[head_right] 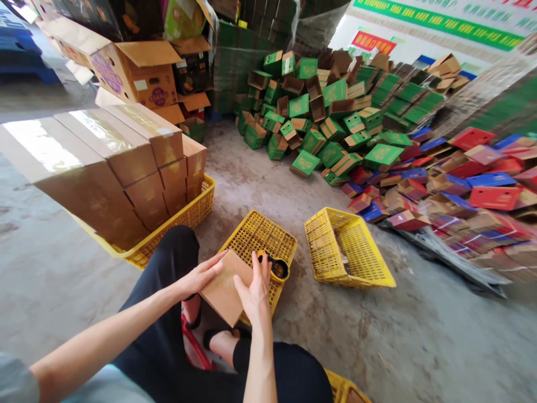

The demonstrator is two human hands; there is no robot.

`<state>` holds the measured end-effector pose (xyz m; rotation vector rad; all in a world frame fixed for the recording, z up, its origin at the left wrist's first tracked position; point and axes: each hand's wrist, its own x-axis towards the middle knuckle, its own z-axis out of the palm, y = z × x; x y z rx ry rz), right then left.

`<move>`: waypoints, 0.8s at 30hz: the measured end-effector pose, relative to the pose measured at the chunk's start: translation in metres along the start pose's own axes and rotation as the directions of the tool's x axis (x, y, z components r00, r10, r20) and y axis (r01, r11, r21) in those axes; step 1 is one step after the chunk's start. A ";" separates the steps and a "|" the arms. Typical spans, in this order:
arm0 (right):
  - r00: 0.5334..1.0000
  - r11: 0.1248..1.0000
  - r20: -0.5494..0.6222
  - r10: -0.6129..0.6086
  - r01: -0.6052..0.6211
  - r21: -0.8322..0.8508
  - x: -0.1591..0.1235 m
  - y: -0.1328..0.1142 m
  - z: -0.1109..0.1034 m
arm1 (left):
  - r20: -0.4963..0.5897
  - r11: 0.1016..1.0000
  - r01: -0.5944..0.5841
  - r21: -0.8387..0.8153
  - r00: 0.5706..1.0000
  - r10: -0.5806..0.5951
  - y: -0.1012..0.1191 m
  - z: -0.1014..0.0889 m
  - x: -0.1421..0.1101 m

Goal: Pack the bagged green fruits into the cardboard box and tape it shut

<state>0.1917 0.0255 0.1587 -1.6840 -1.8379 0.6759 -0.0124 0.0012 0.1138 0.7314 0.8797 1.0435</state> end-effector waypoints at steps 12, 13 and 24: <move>0.949 0.860 0.037 -0.314 0.301 -0.412 -0.005 -0.013 -0.016 | -0.036 0.992 0.004 0.128 0.999 0.000 0.011 0.005 -0.002; 0.943 0.837 0.055 -0.327 0.316 -0.447 -0.008 -0.013 -0.018 | -0.038 0.991 0.002 0.135 0.999 0.004 0.011 0.005 -0.002; 0.934 0.800 0.124 -0.336 0.352 -0.486 -0.029 -0.014 -0.027 | -0.040 0.988 -0.012 0.156 0.999 0.018 0.008 0.005 0.000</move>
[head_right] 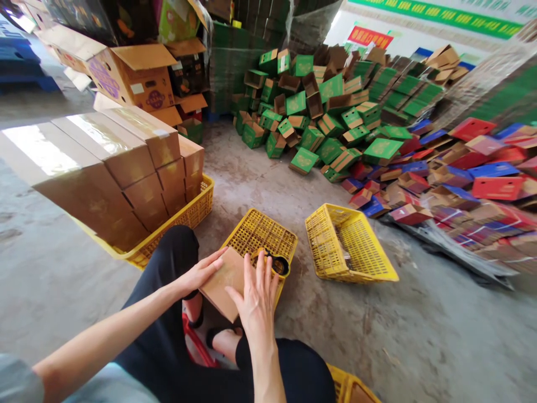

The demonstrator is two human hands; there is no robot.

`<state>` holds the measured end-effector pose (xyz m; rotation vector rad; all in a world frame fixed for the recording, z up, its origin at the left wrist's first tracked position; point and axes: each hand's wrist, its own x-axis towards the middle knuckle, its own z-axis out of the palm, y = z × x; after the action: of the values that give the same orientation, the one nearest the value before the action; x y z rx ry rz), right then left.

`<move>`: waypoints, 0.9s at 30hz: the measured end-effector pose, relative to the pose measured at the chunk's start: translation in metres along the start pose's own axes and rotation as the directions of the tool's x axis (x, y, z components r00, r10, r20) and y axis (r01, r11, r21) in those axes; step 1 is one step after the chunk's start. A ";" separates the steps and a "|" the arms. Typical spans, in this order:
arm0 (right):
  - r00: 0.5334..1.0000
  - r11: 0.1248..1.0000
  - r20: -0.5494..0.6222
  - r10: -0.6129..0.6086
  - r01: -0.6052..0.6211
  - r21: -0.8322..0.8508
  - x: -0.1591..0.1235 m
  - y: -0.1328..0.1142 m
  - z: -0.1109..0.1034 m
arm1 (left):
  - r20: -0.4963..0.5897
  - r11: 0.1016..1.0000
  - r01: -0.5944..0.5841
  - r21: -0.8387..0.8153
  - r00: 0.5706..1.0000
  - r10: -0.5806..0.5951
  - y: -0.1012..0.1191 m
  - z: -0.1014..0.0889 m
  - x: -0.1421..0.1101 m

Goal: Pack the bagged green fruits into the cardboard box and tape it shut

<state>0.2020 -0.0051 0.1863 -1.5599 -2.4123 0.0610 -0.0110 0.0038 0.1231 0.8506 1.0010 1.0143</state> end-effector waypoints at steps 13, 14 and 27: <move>0.985 0.957 -0.027 0.173 -0.162 0.240 -0.008 -0.028 0.019 | 0.014 1.000 -0.010 -0.012 1.000 0.010 -0.007 -0.004 0.003; 0.978 0.928 -0.010 0.209 -0.195 0.318 -0.012 -0.025 0.020 | 0.013 1.000 -0.008 -0.029 1.000 0.008 -0.008 -0.004 0.004; 0.660 -0.250 0.389 0.643 -0.299 0.921 -0.016 -0.026 0.053 | 0.046 0.994 0.068 -0.082 0.997 -0.064 -0.007 -0.005 -0.002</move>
<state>0.1716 -0.0247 0.1369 -1.3284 -0.6076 1.3489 -0.0140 0.0001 0.1153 0.7633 0.9376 0.9705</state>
